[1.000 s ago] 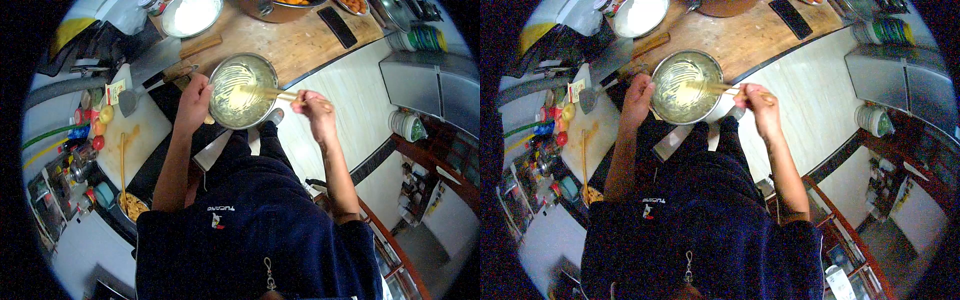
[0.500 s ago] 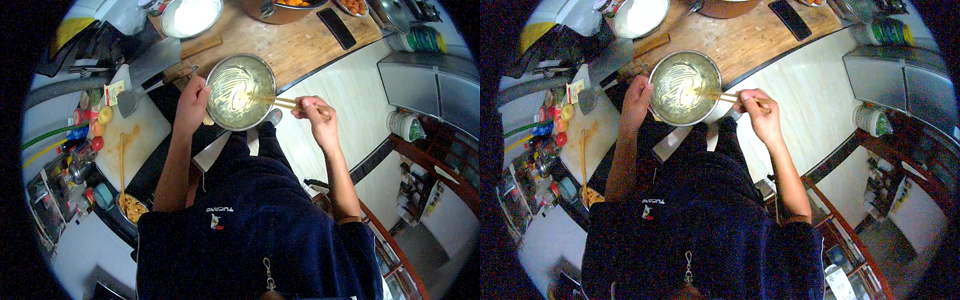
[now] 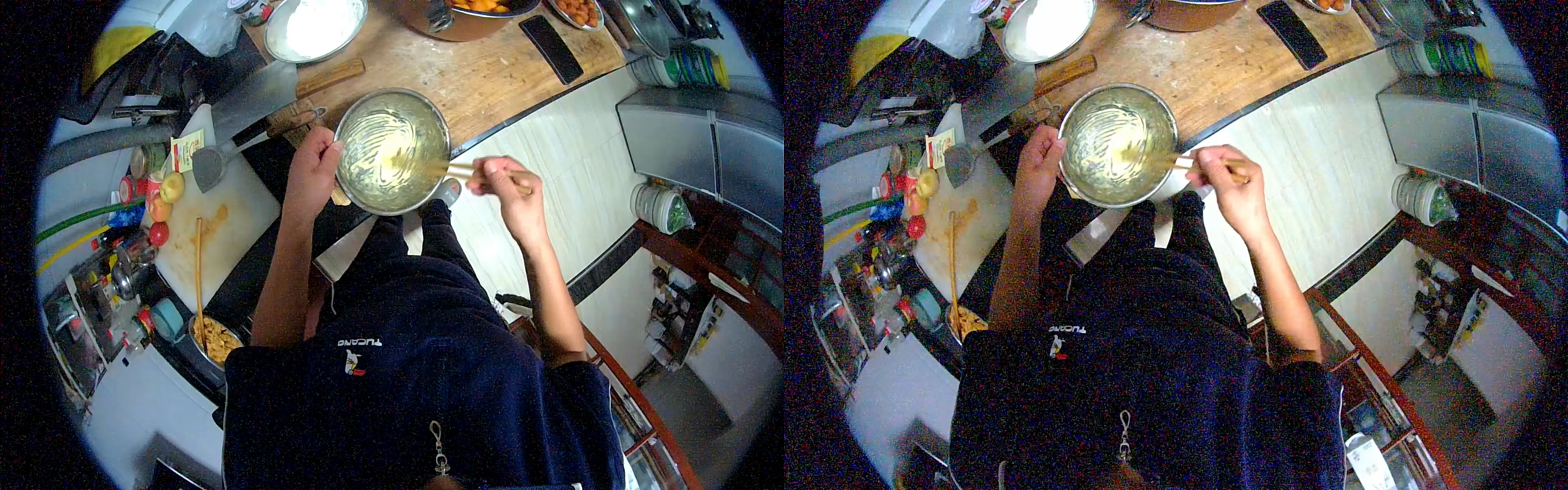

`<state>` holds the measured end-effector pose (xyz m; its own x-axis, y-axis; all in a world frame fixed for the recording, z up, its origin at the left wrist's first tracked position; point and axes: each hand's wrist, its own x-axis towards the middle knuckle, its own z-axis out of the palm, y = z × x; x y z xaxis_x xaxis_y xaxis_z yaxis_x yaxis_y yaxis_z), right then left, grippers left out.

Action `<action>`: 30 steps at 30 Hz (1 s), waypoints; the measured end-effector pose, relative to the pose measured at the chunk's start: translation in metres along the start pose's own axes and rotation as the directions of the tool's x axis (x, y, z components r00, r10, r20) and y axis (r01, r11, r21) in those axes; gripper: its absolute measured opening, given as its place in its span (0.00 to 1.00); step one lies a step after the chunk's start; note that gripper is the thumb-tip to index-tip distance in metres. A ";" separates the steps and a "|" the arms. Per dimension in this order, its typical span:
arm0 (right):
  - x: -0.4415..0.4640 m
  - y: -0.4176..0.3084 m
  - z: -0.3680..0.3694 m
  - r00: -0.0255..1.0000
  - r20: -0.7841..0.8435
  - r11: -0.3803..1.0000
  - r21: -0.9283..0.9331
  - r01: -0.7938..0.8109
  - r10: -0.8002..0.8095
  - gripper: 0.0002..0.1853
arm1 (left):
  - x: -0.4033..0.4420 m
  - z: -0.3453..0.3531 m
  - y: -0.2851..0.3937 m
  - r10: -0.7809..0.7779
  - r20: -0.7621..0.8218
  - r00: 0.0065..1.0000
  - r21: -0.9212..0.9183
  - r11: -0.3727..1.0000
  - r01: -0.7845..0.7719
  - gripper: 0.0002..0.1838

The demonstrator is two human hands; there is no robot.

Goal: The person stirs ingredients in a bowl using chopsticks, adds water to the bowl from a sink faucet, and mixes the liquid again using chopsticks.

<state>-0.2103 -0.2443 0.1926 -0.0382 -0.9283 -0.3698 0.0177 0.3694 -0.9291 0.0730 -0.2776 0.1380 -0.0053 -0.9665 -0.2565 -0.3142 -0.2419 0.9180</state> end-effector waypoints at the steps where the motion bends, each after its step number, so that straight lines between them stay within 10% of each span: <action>1: 0.005 -0.001 0.001 0.997 -0.065 0.999 0.016 0.048 -0.047 0.12 | 0.000 -0.001 -0.002 -0.018 0.016 1.000 -0.033 0.999 0.018 0.05; 21: -0.014 0.006 0.022 0.987 0.048 0.974 -0.162 0.160 -0.154 0.07 | -0.001 0.008 -0.031 -0.167 -0.045 0.985 -0.372 0.918 0.139 0.04; 25: -0.010 0.001 0.019 0.895 0.097 0.761 -0.491 0.424 -0.436 0.05 | -0.001 0.013 -0.029 -0.202 -0.055 0.978 -0.433 0.887 0.159 0.05; 30: -0.024 0.000 0.037 0.837 0.321 0.706 -0.451 0.546 -0.443 0.06 | 0.003 0.015 -0.036 -0.180 -0.037 0.983 -0.440 0.886 0.145 0.05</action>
<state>-0.1720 -0.2233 0.2020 0.2810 -0.9542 0.1024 -0.4586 -0.2273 -0.8591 0.0701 -0.2705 0.0998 0.0858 -0.9099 -0.4059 0.1382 -0.3926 0.9093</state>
